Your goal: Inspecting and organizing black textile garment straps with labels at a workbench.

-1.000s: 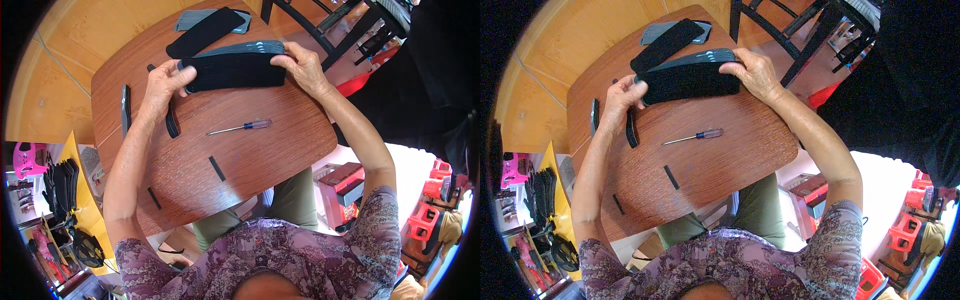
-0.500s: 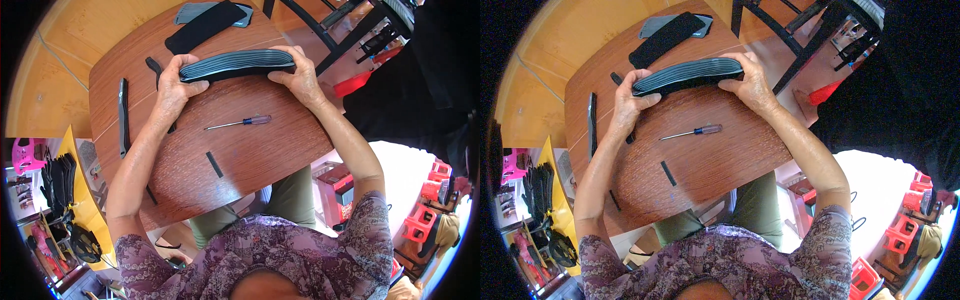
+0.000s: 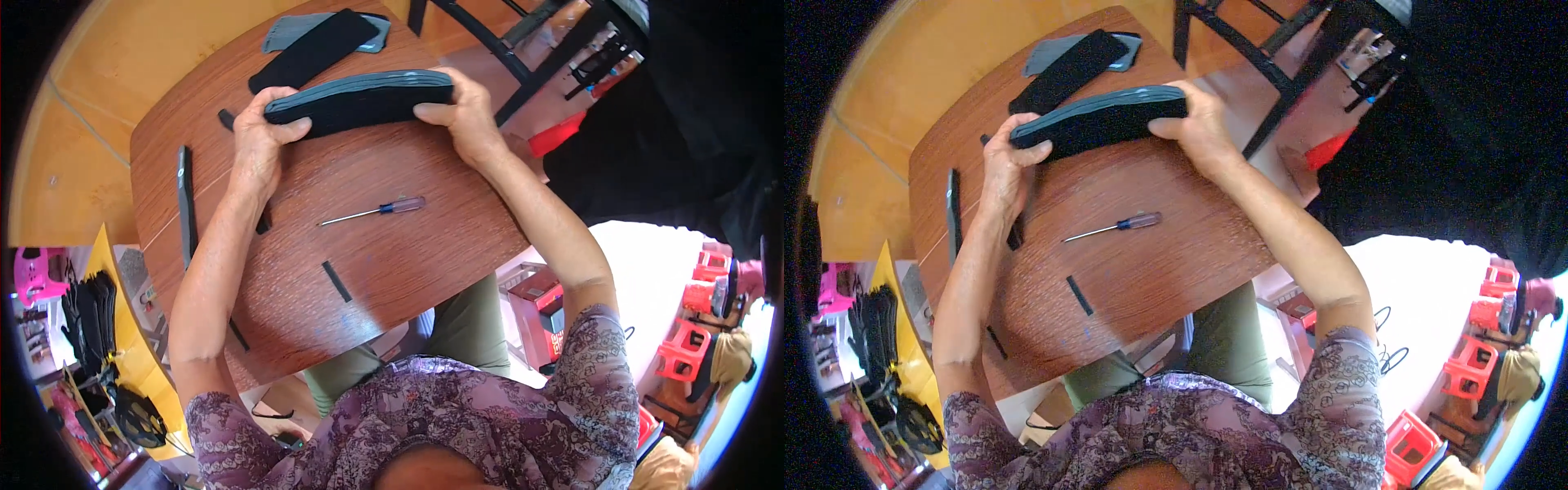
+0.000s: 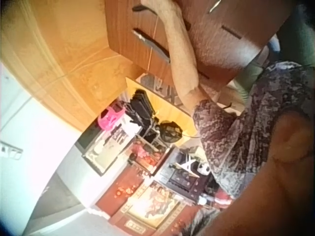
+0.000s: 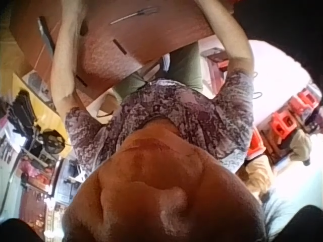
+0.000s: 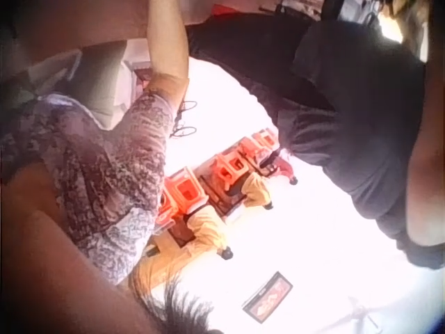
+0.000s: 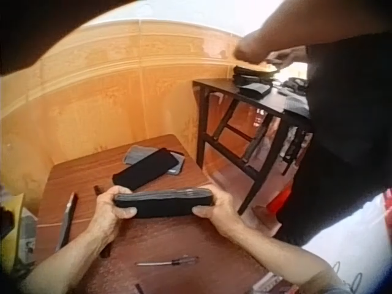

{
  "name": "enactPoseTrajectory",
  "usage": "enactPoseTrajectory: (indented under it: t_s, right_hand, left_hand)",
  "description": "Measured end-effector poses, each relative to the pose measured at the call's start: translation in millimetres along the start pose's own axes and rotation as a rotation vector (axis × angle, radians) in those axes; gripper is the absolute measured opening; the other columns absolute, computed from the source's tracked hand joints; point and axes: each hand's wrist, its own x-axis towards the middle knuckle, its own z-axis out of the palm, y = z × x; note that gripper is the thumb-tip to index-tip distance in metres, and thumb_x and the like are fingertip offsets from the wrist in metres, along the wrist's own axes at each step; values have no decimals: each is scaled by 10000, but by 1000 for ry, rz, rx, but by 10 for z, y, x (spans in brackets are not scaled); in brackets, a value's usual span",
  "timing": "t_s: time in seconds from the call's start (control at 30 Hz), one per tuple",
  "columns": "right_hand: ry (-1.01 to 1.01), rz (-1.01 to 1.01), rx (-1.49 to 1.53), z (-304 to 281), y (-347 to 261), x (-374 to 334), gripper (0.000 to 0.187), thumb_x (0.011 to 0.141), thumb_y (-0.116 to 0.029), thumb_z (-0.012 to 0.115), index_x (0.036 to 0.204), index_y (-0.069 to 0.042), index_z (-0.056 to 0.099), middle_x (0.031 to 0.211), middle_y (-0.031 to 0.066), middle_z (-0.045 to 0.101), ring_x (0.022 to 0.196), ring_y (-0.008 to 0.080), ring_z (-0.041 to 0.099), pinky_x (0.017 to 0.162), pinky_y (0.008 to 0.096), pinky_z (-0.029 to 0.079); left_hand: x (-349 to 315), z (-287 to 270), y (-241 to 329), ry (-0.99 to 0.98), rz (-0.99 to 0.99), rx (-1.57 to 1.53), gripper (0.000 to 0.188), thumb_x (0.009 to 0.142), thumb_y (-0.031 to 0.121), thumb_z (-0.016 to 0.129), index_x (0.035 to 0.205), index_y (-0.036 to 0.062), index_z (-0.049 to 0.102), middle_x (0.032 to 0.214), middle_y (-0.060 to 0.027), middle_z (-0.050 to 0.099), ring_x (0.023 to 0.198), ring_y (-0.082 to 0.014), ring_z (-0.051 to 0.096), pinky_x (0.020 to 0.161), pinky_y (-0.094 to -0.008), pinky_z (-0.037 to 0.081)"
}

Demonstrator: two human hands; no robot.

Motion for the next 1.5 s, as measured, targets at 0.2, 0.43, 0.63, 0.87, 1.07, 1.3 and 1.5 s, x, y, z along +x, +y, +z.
enactPoseTrajectory:
  t_s: [0.2,0.43,0.63,0.87,1.07,1.3,1.5]
  right_hand:
    - [2,12,-56,-4,-6,17,346,748,54,630,1086,0,580,947,26,622,867,122,578,815,248,460]
    - [45,144,141,-42,-28,103,261,769,47,632,1027,12,653,915,57,656,813,125,594,796,259,478]
    - [50,121,133,-41,-35,108,252,769,47,635,1019,16,654,899,60,661,797,126,601,784,255,483]
    - [8,81,128,-48,-28,94,268,768,41,656,1033,3,647,917,42,659,808,104,597,778,241,487]
    - [-27,25,15,-119,-65,69,332,720,22,710,1041,8,629,928,50,654,820,122,608,766,256,501]
    - [-108,-648,-1091,210,-560,206,514,741,-161,730,1201,-39,536,1057,120,595,958,224,549,834,355,422]
    - [-202,-914,-1298,450,-202,327,193,723,-58,625,886,-59,523,813,89,580,812,269,570,670,386,378]
  left_hand:
    - [19,-63,-77,-29,-11,6,336,716,-117,682,998,50,608,874,-6,600,802,-106,566,804,-239,456]
    - [82,-39,-34,-10,-93,-18,343,709,-102,695,1007,42,601,875,-34,620,816,-128,584,803,-253,456]
    - [104,-48,-39,-12,-91,16,327,710,-98,691,997,25,596,866,-40,619,818,-140,585,801,-255,452]
    - [121,-95,-68,-10,-5,64,322,704,-89,707,981,43,609,839,-4,597,782,-108,559,765,-231,455]
    - [85,-76,-53,-111,22,177,270,709,-66,716,930,69,639,796,32,584,750,-86,537,728,-216,446]
    - [49,-100,-49,-94,43,190,249,708,-51,721,918,53,637,795,27,586,744,-87,533,717,-218,443]
    - [102,-82,-67,-131,28,245,275,712,-30,726,952,54,620,841,35,585,795,-91,533,761,-226,439]
